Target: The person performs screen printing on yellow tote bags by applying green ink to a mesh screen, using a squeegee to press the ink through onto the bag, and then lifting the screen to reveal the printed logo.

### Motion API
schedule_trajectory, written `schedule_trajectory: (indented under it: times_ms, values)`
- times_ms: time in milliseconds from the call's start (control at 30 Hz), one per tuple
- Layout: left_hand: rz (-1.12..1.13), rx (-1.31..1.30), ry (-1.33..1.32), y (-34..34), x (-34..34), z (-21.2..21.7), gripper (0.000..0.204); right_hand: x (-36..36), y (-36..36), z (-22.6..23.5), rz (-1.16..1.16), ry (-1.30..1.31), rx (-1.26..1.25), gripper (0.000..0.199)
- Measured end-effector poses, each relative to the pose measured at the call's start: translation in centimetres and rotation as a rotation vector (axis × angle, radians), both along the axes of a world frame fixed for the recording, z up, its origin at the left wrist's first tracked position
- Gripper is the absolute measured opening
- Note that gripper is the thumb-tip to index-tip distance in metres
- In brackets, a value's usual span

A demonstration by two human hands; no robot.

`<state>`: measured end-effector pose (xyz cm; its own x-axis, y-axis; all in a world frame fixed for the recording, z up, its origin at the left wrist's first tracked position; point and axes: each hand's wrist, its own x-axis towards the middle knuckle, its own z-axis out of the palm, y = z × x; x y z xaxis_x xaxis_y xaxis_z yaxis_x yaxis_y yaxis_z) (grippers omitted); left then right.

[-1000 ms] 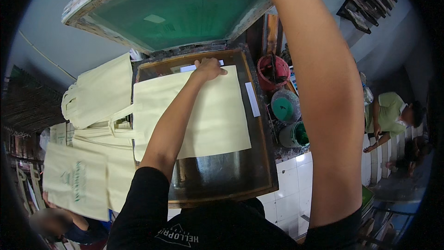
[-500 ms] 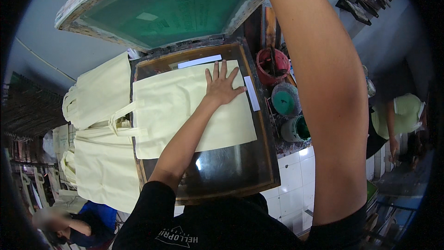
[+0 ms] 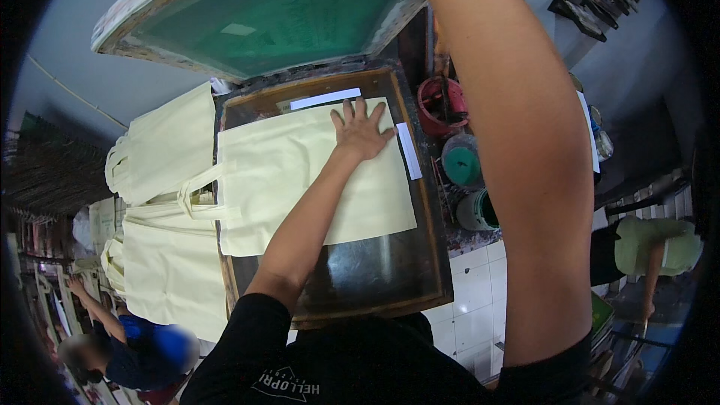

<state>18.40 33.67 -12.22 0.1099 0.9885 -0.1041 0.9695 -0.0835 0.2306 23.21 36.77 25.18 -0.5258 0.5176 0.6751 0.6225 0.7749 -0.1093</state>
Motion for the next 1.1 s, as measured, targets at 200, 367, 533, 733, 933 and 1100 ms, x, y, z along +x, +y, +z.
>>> schedule_trajectory:
  times_ms: [200,367,533,733,933,1100]
  values:
    - [0.067,-0.107,-0.120,4.7,-1.2,2.4,0.065,0.5,0.6,-0.2,-0.013,-0.029,0.030,0.037]
    - [-0.007,-0.130,-0.256,8.1,-4.2,1.2,0.049,-1.0,0.8,0.2,-0.040,-0.003,-0.006,0.036]
    - [-0.037,-0.042,-0.181,6.8,-2.9,2.8,0.068,-1.0,1.1,0.3,-0.059,-0.004,0.002,0.037]
    - [-0.016,-0.030,-0.042,-0.5,-0.7,0.8,0.089,-0.7,1.6,0.1,0.001,0.002,0.065,0.039]
    - [-0.008,-0.104,-0.100,-0.3,-0.8,0.1,0.093,-0.3,1.0,0.2,0.024,0.007,0.028,0.040]
    - [0.079,-0.159,-0.099,-0.5,0.0,1.7,0.096,-0.3,1.0,0.0,0.026,0.016,0.023,0.040]
